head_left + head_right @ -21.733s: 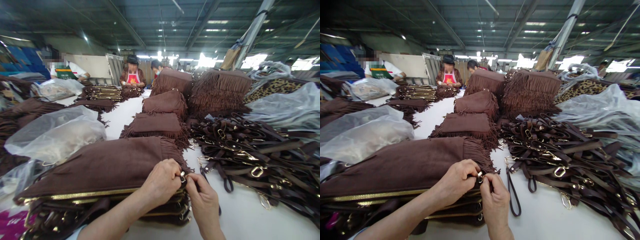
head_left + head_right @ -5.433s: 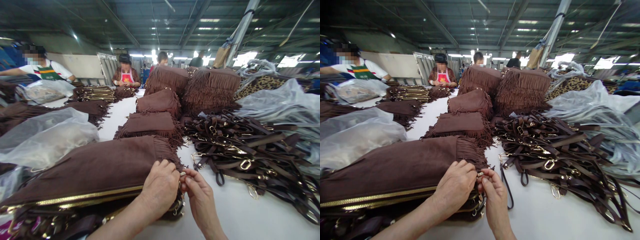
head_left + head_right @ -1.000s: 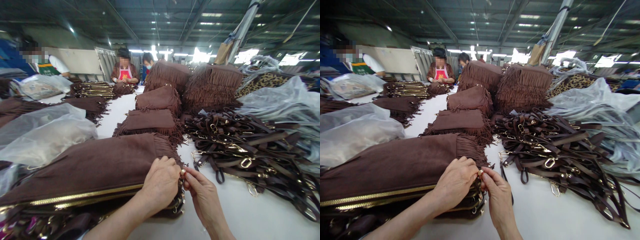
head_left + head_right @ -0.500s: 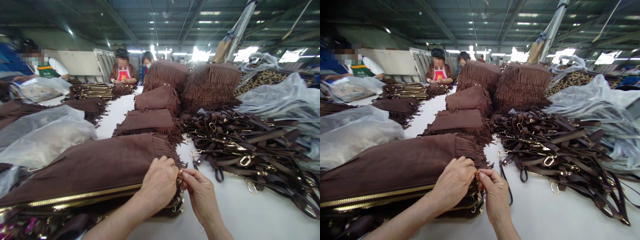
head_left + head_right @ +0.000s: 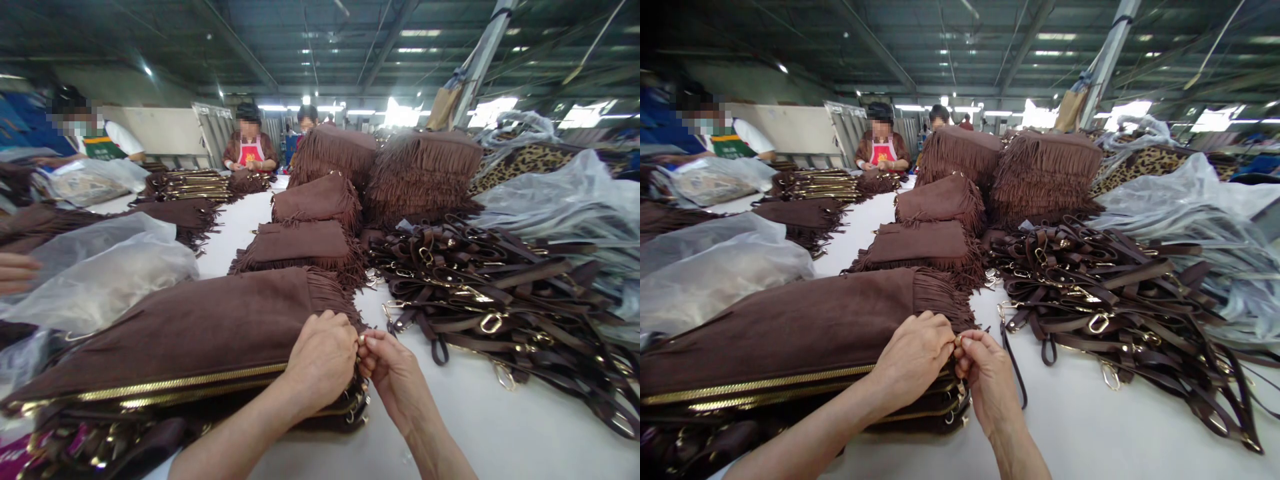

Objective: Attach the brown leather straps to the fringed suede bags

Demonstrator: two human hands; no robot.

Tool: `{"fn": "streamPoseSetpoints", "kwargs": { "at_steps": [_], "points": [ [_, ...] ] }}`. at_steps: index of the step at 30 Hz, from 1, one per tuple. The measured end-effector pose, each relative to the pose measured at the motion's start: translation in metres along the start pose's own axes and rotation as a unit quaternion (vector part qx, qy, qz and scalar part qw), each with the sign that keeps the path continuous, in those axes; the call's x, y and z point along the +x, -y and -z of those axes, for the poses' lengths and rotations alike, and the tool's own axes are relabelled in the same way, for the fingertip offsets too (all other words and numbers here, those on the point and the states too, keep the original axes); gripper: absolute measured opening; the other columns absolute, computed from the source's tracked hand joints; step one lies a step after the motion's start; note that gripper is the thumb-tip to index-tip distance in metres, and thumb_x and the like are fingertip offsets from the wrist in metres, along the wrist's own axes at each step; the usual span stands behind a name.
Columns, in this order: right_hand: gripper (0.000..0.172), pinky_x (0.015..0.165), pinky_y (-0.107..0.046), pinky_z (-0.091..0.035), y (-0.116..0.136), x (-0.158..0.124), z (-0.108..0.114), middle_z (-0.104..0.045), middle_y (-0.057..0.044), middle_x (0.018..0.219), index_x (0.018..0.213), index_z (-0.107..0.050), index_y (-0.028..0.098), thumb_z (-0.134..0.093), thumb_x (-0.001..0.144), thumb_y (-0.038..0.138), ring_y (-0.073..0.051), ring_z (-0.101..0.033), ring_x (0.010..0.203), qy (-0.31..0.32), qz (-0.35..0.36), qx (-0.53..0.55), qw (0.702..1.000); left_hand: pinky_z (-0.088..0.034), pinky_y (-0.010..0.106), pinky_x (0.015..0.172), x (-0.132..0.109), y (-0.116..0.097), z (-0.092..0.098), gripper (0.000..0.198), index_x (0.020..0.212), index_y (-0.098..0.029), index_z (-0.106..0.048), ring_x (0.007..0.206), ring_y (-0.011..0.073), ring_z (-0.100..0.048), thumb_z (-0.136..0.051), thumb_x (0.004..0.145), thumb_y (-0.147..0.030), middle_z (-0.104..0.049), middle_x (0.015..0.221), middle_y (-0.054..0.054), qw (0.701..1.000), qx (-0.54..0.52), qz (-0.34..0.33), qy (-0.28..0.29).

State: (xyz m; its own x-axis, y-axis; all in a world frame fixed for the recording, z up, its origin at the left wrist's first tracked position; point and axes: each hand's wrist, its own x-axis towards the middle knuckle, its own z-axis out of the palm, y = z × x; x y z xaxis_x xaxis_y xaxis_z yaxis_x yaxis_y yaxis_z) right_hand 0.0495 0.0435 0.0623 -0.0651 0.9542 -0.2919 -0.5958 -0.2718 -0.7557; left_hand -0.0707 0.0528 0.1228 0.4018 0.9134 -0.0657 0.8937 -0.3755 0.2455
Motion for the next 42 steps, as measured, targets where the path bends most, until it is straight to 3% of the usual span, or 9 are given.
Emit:
{"fn": "streamPoseSetpoints", "kwargs": {
  "at_steps": [4,10,15,24,28,31,36,42],
  "points": [
    [0.019,0.043,-0.018,-0.031,0.0,0.001,-0.001,-0.056,0.003,0.051,0.065,-0.062,0.015,-0.073,0.053,0.025,-0.005,-0.042,0.043,-0.009,0.016,-0.024,1.0,-0.035,0.035,0.076,-0.001,-0.002,-0.002,0.023,0.079,-0.018,-0.058,0.087,0.0189,-0.048,-0.037,0.088,-0.02,-0.058,0.09,0.003,1.0,0.018,-0.001,0.006],
    [0.022,0.043,-0.019,-0.028,-0.006,0.004,-0.004,-0.051,0.006,0.047,0.062,-0.059,0.015,-0.074,0.054,0.028,-0.005,-0.038,0.043,-0.023,0.045,-0.072,0.996,-0.035,0.037,0.073,-0.001,0.004,-0.013,0.019,0.077,-0.017,-0.056,0.083,0.0206,-0.046,-0.039,0.086,-0.02,-0.056,0.084,0.003,0.997,0.033,-0.033,-0.057],
    [0.022,0.043,-0.019,-0.027,-0.009,0.005,0.0,-0.049,0.007,0.049,0.064,-0.058,0.015,-0.073,0.057,0.03,-0.005,-0.038,0.043,-0.011,0.074,-0.105,0.992,-0.034,0.037,0.074,-0.002,0.003,-0.015,0.021,0.076,-0.018,-0.055,0.082,0.0206,-0.046,-0.037,0.087,-0.02,-0.056,0.082,0.003,0.996,0.03,-0.036,-0.077],
    [0.022,0.047,-0.019,-0.03,-0.014,0.005,0.007,-0.053,0.006,0.055,0.073,-0.059,0.016,-0.073,0.06,0.028,-0.005,-0.041,0.048,0.019,0.08,-0.092,0.992,-0.034,0.036,0.073,-0.003,0.003,-0.011,0.021,0.077,-0.017,-0.056,0.082,0.0199,-0.046,-0.037,0.086,-0.02,-0.057,0.084,0.003,0.997,0.028,-0.032,-0.066],
    [0.027,0.05,-0.02,-0.038,-0.016,0.001,0.008,-0.06,0.003,0.066,0.082,-0.059,0.018,-0.071,0.062,0.032,-0.009,-0.05,0.055,-0.026,0.118,-0.141,0.983,-0.035,0.036,0.073,-0.002,0.003,-0.009,0.021,0.078,-0.018,-0.056,0.083,0.0203,-0.047,-0.037,0.086,-0.02,-0.057,0.085,0.003,0.998,0.017,-0.031,-0.052],
    [0.025,0.059,-0.026,-0.047,-0.018,-0.007,0.009,-0.065,-0.002,0.077,0.087,-0.061,0.019,-0.064,0.07,0.037,-0.015,-0.058,0.067,-0.083,0.213,-0.272,0.935,-0.035,0.036,0.074,-0.002,0.004,-0.009,0.022,0.079,-0.018,-0.056,0.085,0.0201,-0.047,-0.036,0.087,-0.021,-0.057,0.087,0.004,0.998,0.018,-0.027,-0.05],
    [0.018,0.076,-0.033,-0.052,-0.023,-0.011,0.012,-0.069,-0.006,0.089,0.092,-0.066,0.02,-0.053,0.08,0.026,-0.018,-0.063,0.081,-0.091,0.422,-0.451,0.781,-0.035,0.036,0.075,-0.002,0.004,-0.011,0.023,0.077,-0.018,-0.055,0.084,0.0197,-0.048,-0.034,0.087,-0.02,-0.057,0.085,0.003,0.998,0.023,-0.029,-0.059],
    [0.027,0.081,-0.032,-0.052,-0.038,0.003,0.015,-0.067,-0.009,0.094,0.108,-0.059,0.018,-0.047,0.085,0.013,-0.017,-0.062,0.088,-0.081,0.526,-0.536,0.655,-0.036,0.034,0.074,-0.004,0.004,-0.009,0.016,0.073,-0.018,-0.054,0.082,0.0185,-0.048,-0.04,0.081,-0.018,-0.058,0.082,0.002,0.996,-0.005,-0.027,-0.084]
  ]
}}
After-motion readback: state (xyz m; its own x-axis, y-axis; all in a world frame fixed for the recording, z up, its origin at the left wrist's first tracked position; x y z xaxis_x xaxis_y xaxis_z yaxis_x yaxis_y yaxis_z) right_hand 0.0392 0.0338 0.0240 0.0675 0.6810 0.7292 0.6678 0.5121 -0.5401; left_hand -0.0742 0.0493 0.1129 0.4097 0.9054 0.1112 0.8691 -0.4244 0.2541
